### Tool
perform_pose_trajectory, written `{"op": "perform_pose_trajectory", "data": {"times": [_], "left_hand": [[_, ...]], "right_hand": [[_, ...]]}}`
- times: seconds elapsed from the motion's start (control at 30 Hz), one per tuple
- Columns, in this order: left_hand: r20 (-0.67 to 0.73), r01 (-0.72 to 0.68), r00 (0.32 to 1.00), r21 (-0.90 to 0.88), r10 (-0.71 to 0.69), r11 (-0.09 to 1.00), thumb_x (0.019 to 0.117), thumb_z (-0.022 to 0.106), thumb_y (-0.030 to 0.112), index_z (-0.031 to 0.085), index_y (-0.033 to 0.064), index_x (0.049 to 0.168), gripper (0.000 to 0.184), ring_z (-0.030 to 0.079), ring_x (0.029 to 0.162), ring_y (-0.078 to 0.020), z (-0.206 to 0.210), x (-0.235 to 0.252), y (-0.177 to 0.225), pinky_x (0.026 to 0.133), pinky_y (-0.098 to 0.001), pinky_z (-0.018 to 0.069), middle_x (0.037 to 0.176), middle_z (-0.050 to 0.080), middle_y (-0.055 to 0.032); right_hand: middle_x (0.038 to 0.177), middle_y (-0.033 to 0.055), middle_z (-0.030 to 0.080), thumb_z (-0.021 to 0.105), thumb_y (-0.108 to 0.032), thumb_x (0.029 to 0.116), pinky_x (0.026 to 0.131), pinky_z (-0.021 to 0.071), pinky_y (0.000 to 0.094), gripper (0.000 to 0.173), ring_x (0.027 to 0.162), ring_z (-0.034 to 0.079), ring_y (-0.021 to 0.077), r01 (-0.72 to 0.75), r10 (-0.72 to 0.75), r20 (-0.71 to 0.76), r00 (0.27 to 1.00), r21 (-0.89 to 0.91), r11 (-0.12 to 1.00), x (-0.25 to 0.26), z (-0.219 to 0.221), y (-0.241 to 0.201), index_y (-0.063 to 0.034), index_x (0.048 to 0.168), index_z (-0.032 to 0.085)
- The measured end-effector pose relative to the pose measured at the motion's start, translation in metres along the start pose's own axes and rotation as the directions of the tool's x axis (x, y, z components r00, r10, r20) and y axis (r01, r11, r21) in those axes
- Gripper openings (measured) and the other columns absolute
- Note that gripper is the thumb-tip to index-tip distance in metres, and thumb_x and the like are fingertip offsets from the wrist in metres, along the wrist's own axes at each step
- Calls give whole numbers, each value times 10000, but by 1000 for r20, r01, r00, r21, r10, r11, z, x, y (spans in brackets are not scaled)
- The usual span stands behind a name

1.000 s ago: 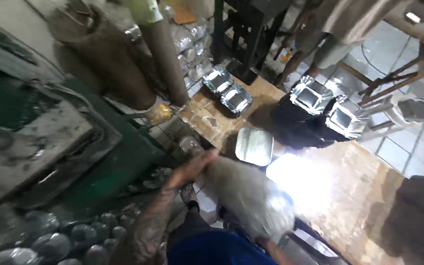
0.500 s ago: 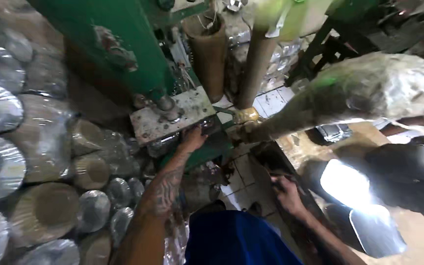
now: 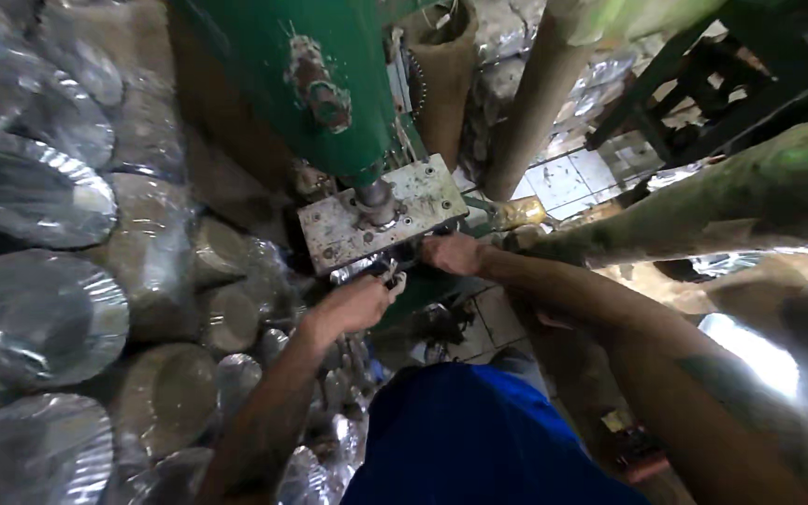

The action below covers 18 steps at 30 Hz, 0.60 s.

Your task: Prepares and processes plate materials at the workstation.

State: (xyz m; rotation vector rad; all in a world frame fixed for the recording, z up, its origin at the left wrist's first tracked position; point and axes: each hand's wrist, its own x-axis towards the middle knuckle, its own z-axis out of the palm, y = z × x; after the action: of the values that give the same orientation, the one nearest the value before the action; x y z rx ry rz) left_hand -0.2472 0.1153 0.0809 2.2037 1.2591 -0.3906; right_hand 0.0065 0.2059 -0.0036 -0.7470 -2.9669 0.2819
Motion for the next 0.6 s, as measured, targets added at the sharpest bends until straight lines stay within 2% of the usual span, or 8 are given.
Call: {"op": "perform_pose_trajectory", "data": {"times": [0.07,0.1,0.2,0.27,0.33,0.4,0.47,0.6], "left_hand": [[14,18,1000,-139,-16,990,1060,532,225,653,18,1222,289,661,1102,-319,-12,-45,41,969,-513,538,1185,662,-181],[14,8,1000,-238,-5,971,1043,560,221,522,27,1399,407,631,1184,-302,-15,-65,61,1017,-493,520,1322,603,-185],[-13,-86,996,-489,92,868,961,687,236,279,41,1574,762,595,1274,-217,3,-98,94,1076,-417,492,1446,546,-176],[75,-91,985,-541,156,836,978,678,274,399,10,1520,665,574,1295,-268,14,-99,95,1104,-450,460,1416,563,-201],[86,-173,964,-524,253,834,1050,545,342,664,12,1226,393,649,1078,-286,31,-98,91,969,-481,518,1122,675,-169],[113,-198,950,-499,289,844,1099,406,364,695,36,1042,441,673,920,-271,40,-103,90,853,-492,545,938,679,-131],[107,-181,958,-497,267,849,1103,379,386,708,64,1070,462,679,959,-251,46,-119,90,903,-498,537,967,701,-110],[28,-215,943,-709,332,671,1073,462,382,709,51,1143,419,654,1054,-188,67,-158,76,976,-443,508,1082,702,-99]], "right_hand": [[1354,116,643,540,45,984,1037,514,527,310,1301,585,311,-29,29,78,997,7,1000,11,-1,3,-50,1238,690],[1359,115,639,534,45,990,1050,511,510,318,1308,580,307,-26,26,88,996,7,1000,12,-2,6,-53,1254,682],[1370,123,621,509,40,1005,1083,484,498,350,1313,568,309,-33,37,126,991,-40,999,6,-5,1,-52,1316,639],[1419,146,588,494,64,1000,1134,418,547,364,1365,522,329,-36,46,169,984,-61,997,4,-9,-14,-7,1339,609],[1458,132,561,494,74,999,1120,436,538,367,1391,499,321,-29,42,258,965,-55,998,25,-15,-43,4,1342,604],[1568,83,463,512,47,1013,1118,450,518,417,1451,439,296,-92,89,438,894,-16,996,75,-28,-85,-31,1420,555],[1485,130,546,533,81,978,1042,493,586,354,1365,527,349,-121,94,266,959,86,989,104,4,-106,6,1312,623],[1550,161,468,483,32,1030,999,494,642,405,1371,512,401,-106,99,356,929,-1,994,108,0,-95,11,1432,519]]}}
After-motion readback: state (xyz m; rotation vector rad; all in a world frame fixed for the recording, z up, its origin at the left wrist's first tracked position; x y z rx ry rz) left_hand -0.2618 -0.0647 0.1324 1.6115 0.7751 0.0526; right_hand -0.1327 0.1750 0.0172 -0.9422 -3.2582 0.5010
